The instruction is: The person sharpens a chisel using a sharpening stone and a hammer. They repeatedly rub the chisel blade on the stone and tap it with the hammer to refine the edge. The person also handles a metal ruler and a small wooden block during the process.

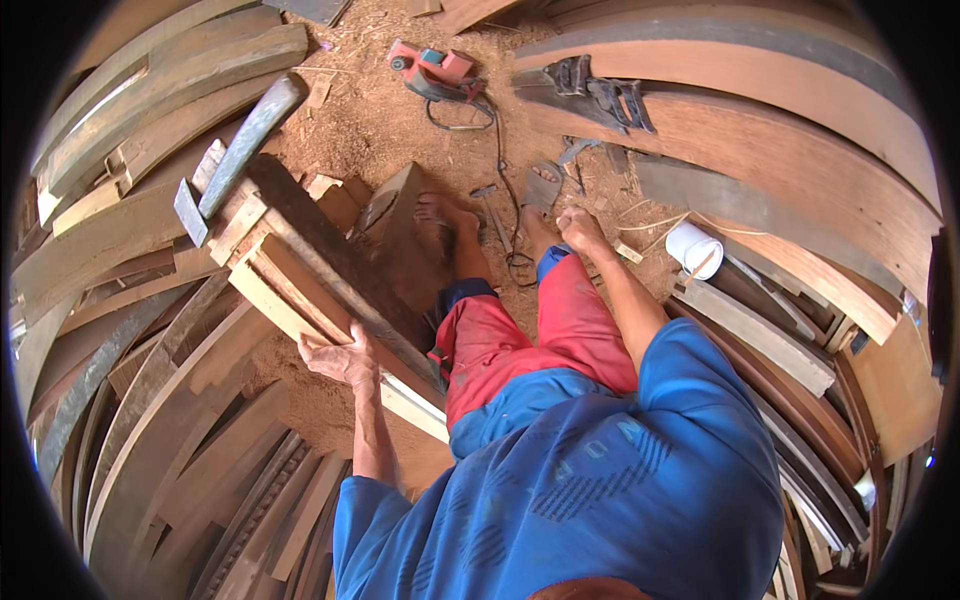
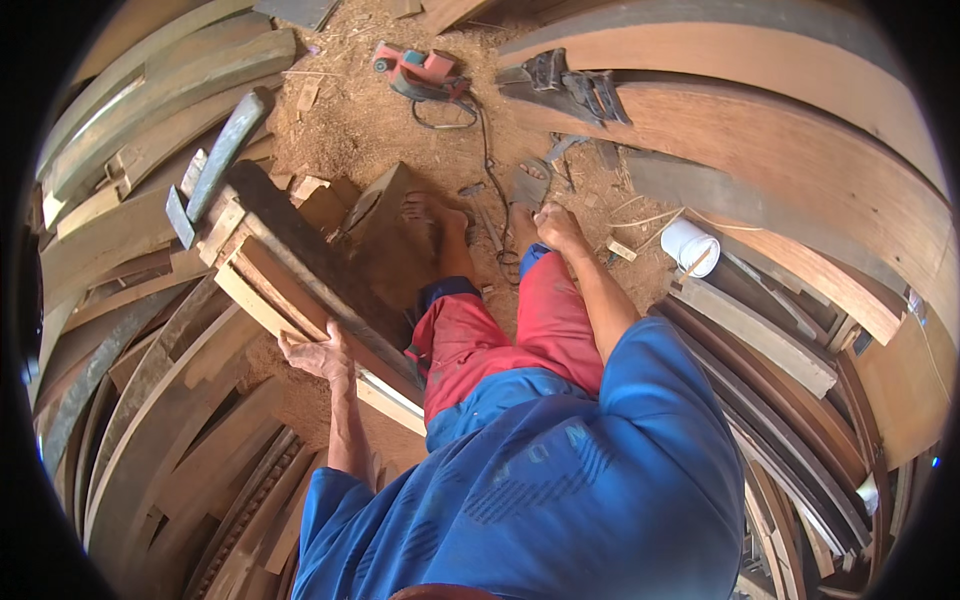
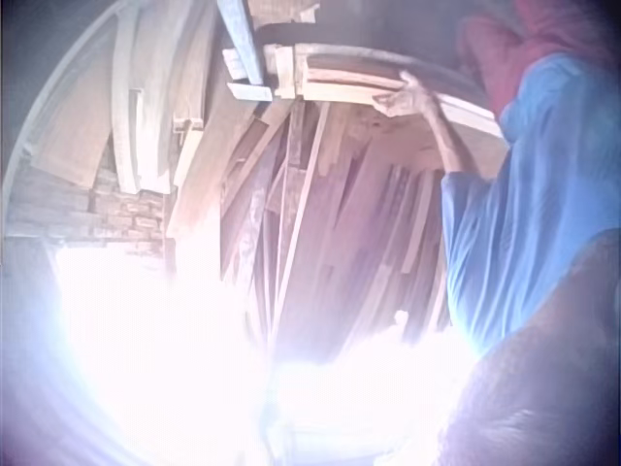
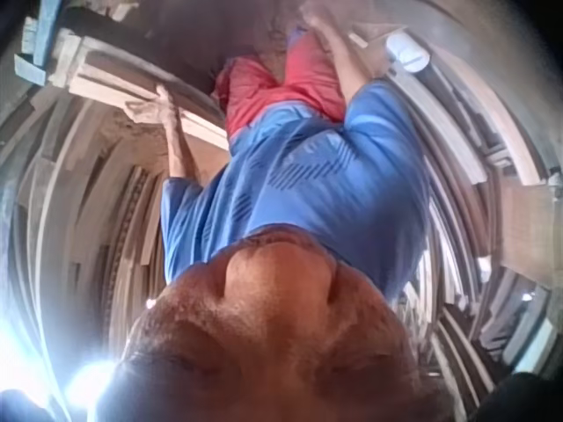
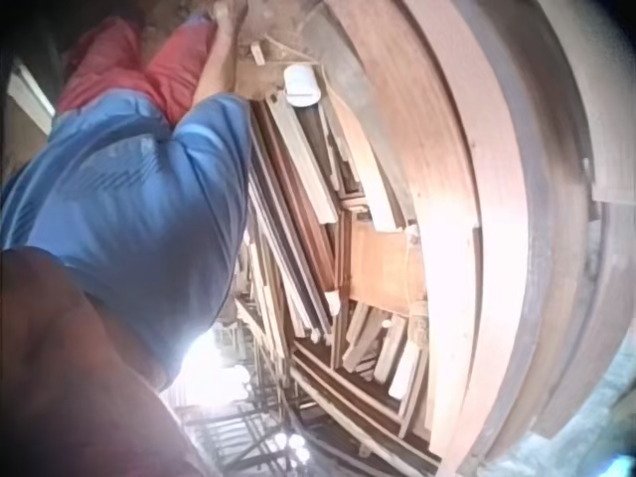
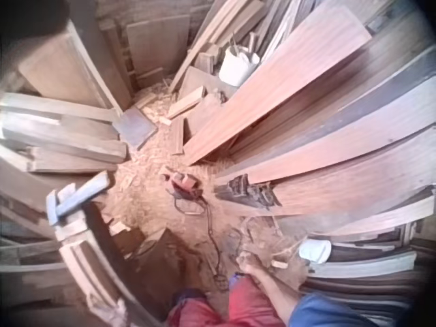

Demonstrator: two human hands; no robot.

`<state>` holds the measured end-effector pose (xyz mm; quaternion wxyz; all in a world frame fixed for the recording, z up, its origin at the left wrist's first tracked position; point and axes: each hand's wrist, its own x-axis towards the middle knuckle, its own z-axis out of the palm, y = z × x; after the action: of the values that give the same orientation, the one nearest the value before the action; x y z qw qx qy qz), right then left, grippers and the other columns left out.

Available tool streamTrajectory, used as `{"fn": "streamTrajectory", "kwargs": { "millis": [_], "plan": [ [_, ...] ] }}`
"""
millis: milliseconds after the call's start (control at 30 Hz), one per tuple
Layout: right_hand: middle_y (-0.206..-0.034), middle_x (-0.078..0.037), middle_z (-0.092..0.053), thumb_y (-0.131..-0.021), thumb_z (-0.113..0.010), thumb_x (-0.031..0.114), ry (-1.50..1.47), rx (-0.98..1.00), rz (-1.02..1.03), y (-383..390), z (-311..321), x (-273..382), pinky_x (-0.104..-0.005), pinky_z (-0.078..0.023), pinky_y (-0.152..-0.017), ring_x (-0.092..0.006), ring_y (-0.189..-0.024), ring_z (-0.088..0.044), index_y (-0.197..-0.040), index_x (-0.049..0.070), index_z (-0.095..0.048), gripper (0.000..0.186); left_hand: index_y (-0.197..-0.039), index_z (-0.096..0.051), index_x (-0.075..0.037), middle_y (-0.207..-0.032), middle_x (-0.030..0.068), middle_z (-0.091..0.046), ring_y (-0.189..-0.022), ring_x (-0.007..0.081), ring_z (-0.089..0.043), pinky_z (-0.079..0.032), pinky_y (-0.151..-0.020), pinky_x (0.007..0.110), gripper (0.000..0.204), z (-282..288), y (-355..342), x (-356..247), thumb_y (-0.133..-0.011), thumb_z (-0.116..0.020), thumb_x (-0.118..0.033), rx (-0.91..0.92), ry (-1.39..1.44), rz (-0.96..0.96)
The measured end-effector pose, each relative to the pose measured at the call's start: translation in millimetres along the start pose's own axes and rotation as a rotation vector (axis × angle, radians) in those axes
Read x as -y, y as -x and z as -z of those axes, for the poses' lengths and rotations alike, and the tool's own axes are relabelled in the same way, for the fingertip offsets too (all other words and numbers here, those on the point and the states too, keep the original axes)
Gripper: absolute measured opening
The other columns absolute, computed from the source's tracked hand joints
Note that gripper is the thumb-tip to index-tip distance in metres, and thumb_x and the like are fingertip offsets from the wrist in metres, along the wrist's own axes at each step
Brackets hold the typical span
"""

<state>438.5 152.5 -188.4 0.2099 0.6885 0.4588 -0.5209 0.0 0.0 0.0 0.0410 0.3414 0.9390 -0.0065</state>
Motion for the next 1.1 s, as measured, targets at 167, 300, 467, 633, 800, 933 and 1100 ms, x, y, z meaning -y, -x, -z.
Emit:
{"fn": "streamTrajectory", "kwargs": {
  "millis": [167,300,467,633,800,933,1100],
  "plan": [
    [-0.109,-0.023,-0.07,-0.092,-0.06,0.028,-0.043,-0.102,0.003,-21,26,-82,-0.0434,-0.051,-0.095,-0.0383,-0.108,-0.066,-0.104,0.004,-0.071,0.029,-0.151,-0.018,0.002,-0.14,0.0256,-0.031,-0.133,0.0407,-0.032,-0.026,-0.115,0.053,0.106,-11,14,-12,-0.071,-0.081,-0.028,0.012,0.032,-0.032],
    [-0.106,-0.024,-0.07,-0.09,-0.056,0.026,0.003,-0.122,-0.009,-52,32,-111,-0.0451,-0.052,-0.091,-0.0405,-0.104,-0.067,-0.101,0.004,-0.07,0.029,-0.152,-0.017,0.0,-0.142,0.0257,-0.028,-0.135,0.0406,-0.03,-0.024,-0.117,0.055,0.105,-6,11,-17,-0.074,-0.08,-0.029,0.036,0.046,0.012],
    [-0.108,-0.027,-0.068,-0.09,-0.054,0.027,0.021,-0.144,0.037,-104,25,-131,-0.0467,-0.052,-0.091,-0.0436,-0.104,-0.065,-0.104,0.004,-0.07,0.032,-0.151,-0.015,0.0,-0.141,0.0254,-0.027,-0.137,0.0389,-0.029,-0.021,-0.118,0.055,0.101,-2,12,-18,-0.078,-0.079,-0.027,0.029,0.072,0.01],
    [-0.107,-0.027,-0.069,-0.091,-0.056,0.028,0.011,-0.132,-0.012,-143,12,-139,-0.0456,-0.053,-0.088,-0.0426,-0.103,-0.066,-0.104,0.004,-0.07,0.031,-0.15,-0.015,-0.005,-0.143,0.0223,-0.026,-0.137,0.0346,-0.03,-0.022,-0.12,0.051,0.091,-5,6,-26,-0.084,-0.076,-0.02,0.056,0.252,-0.021],
    [-0.088,-0.02,-0.071,-0.092,-0.064,0.032,0.019,-0.26,0.214,-230,-19,-203,-0.0422,-0.052,-0.076,-0.0329,-0.086,-0.068,-0.095,0.003,-0.069,0.03,-0.15,-0.011,-0.009,-0.143,0.0242,-0.029,-0.133,0.0346,-0.035,-0.03,-0.115,0.052,0.095,-1,9,-15,-0.086,-0.077,-0.033,0.07,0.274,-0.03],
    [-0.111,-0.021,-0.07,-0.092,-0.064,0.031,0.181,-0.218,0.038,-255,-11,-198,-0.0436,-0.05,-0.088,-0.0385,-0.104,-0.065,-0.108,0.004,-0.069,0.032,-0.149,-0.01,-0.006,-0.141,0.0237,-0.034,-0.132,0.0322,-0.038,-0.029,-0.113,0.052,0.099,-6,10,-12,-0.085,-0.076,-0.042,0.073,0.29,-0.008],
    [-0.119,-0.024,-0.068,-0.094,-0.062,0.024,0.142,-0.182,-0.046,-278,-21,-219,-0.0399,-0.049,-0.096,-0.0372,-0.114,-0.064,-0.124,-0.002,-0.062,0.039,-0.149,-0.009,-0.007,-0.14,0.0208,-0.036,-0.131,0.0294,-0.038,-0.029,-0.111,0.053,0.1,-8,2,-19,-0.084,-0.074,-0.047,0.1,0.278,0.019]
  ]
}}
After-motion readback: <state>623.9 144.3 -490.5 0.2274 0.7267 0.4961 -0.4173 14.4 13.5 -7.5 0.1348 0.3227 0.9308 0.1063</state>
